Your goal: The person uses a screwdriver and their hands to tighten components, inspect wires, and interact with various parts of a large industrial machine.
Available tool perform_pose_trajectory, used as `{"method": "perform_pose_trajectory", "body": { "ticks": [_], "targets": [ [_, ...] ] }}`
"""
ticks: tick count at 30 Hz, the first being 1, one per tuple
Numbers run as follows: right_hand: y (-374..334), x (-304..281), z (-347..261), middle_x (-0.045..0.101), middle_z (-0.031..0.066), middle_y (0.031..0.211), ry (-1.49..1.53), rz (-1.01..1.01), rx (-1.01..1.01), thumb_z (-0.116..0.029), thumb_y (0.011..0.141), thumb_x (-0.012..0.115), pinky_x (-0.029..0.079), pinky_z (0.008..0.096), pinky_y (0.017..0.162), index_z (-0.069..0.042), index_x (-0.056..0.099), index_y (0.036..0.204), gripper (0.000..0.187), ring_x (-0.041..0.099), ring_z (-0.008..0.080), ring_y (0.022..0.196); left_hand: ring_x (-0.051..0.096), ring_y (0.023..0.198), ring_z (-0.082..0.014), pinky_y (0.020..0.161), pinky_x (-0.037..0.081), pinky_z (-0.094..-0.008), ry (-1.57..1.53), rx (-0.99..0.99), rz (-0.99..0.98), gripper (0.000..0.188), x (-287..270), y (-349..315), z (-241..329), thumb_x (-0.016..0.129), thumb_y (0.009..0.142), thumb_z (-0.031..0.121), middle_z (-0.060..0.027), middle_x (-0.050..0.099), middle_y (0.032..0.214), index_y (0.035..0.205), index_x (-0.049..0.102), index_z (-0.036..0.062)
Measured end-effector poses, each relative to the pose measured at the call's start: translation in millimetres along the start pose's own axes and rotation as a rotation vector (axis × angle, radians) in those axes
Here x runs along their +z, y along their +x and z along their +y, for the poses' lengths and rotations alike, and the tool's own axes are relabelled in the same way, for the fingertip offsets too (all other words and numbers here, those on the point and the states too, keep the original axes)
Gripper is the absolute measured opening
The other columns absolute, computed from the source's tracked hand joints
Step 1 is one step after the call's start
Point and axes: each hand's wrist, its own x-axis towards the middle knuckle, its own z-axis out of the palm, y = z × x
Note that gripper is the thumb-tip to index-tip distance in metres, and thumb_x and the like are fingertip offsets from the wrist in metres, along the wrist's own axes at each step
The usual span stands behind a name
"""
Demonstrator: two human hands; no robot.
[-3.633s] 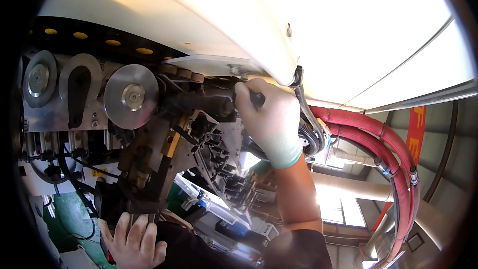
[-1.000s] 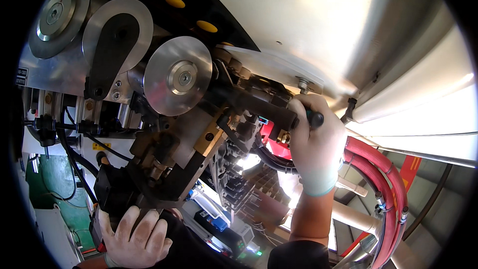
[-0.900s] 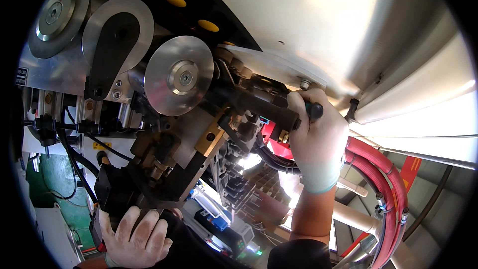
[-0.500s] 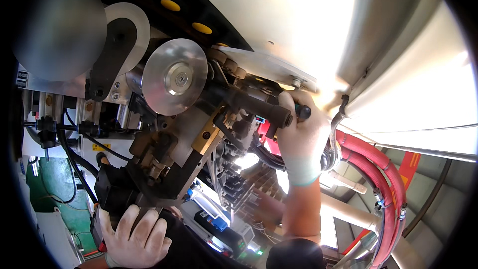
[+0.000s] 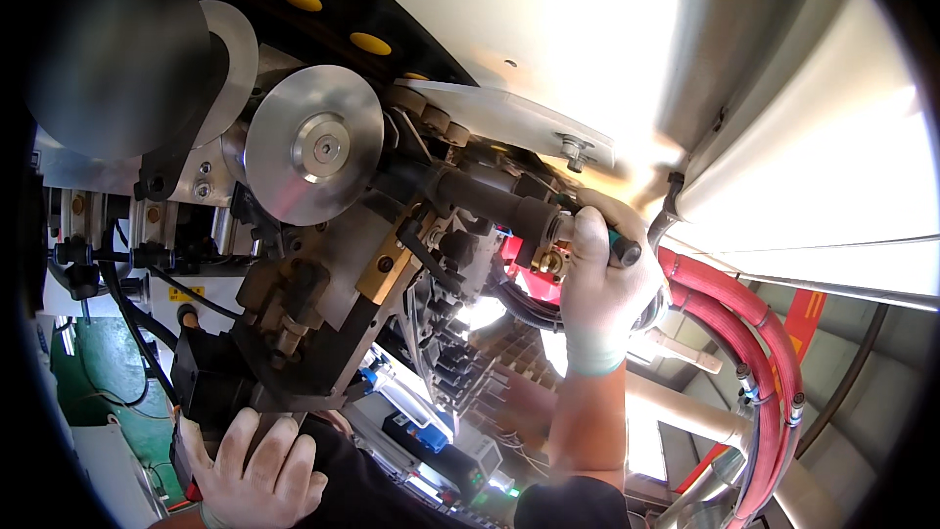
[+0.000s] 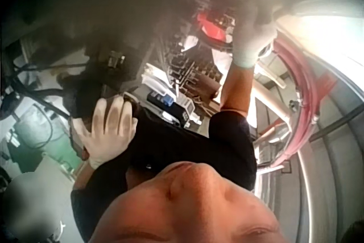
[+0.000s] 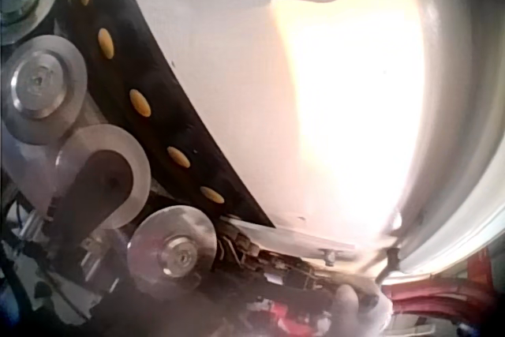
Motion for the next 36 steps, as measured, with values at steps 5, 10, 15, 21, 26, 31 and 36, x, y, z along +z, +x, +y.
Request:
{"method": "perform_pose_trajectory", "body": {
  "ticks": [5,10,15,21,26,31,36],
  "targets": [
    [2,-8,-3,0.055,-0.0030,0.073,-0.052,-0.044,-0.068,-0.022,0.108,0.059,0.038,0.0206,0.059,0.004,0.071,0.115,0.030,0.048,0.0041,0.064,0.064,0.115,-0.0173,0.101,0.034,-0.0653,0.201,0.210,-0.067,0.027,-1,-4,-16,0.062,0.095,0.041,0.0073,0.067,0.125,0.115,0.070,0.0254],
    [9,-16,-18,0.073,0.0104,0.086,-0.110,-0.117,-0.051,-0.009,0.100,0.058,0.055,0.0266,0.075,0.005,0.072,0.109,0.023,0.072,0.0135,0.075,0.065,0.115,-0.0172,0.101,0.034,-0.0653,0.246,0.235,-0.088,0.027,0,-6,-18,0.064,0.093,0.040,0.0073,0.067,0.125,0.115,0.070,0.0255],
    [17,-15,-32,0.071,0.0101,0.079,-0.157,-0.198,-0.043,-0.009,0.099,0.061,0.052,0.0257,0.069,0.004,0.072,0.104,0.017,0.064,0.0117,0.067,0.064,0.115,-0.0164,0.101,0.034,-0.0652,0.023,0.027,0.006,0.029,2,-3,-3,0.066,0.091,0.039,0.0078,0.067,0.126,0.116,0.069,0.0260],
    [31,4,-41,0.067,0.0116,0.075,-0.306,-0.225,-0.096,-0.007,0.098,0.065,0.051,0.0268,0.066,0.002,0.072,0.097,0.012,0.061,0.0135,0.065,0.064,0.116,-0.0162,0.101,0.034,-0.0645,-0.009,-0.002,-0.029,0.027,-1,3,-7,0.065,0.092,0.039,0.0083,0.066,0.125,0.116,0.069,0.0263],
    [27,6,-29,0.069,0.0130,0.076,-0.224,-0.172,-0.121,-0.008,0.098,0.066,0.051,0.0277,0.066,0.003,0.071,0.096,0.012,0.062,0.0154,0.065,0.064,0.115,-0.0160,0.101,0.034,-0.0636,0.092,0.072,-0.041,0.027,-1,-2,-5,0.067,0.091,0.038,0.0085,0.067,0.124,0.116,0.069,0.0265],
    [22,11,-20,0.064,0.0111,0.066,-0.173,-0.173,0.016,-0.010,0.097,0.068,0.049,0.0282,0.061,0.002,0.073,0.096,0.014,0.061,0.0122,0.060,0.064,0.114,-0.0166,0.100,0.035,-0.0631,-0.013,-0.021,-0.001,0.028,-2,1,1,0.069,0.088,0.036,0.0078,0.067,0.123,0.114,0.069,0.0255],
    [27,14,-12,0.065,0.0018,0.064,-0.072,-0.060,0.095,-0.018,0.100,0.068,0.046,0.0271,0.056,0.003,0.075,0.092,0.024,0.057,0.0063,0.058,0.064,0.114,-0.0175,0.098,0.036,-0.0632,-0.016,0.000,0.003,0.029,-1,2,-1,0.070,0.086,0.036,0.0075,0.068,0.123,0.113,0.068,0.0250]
  ]
}}
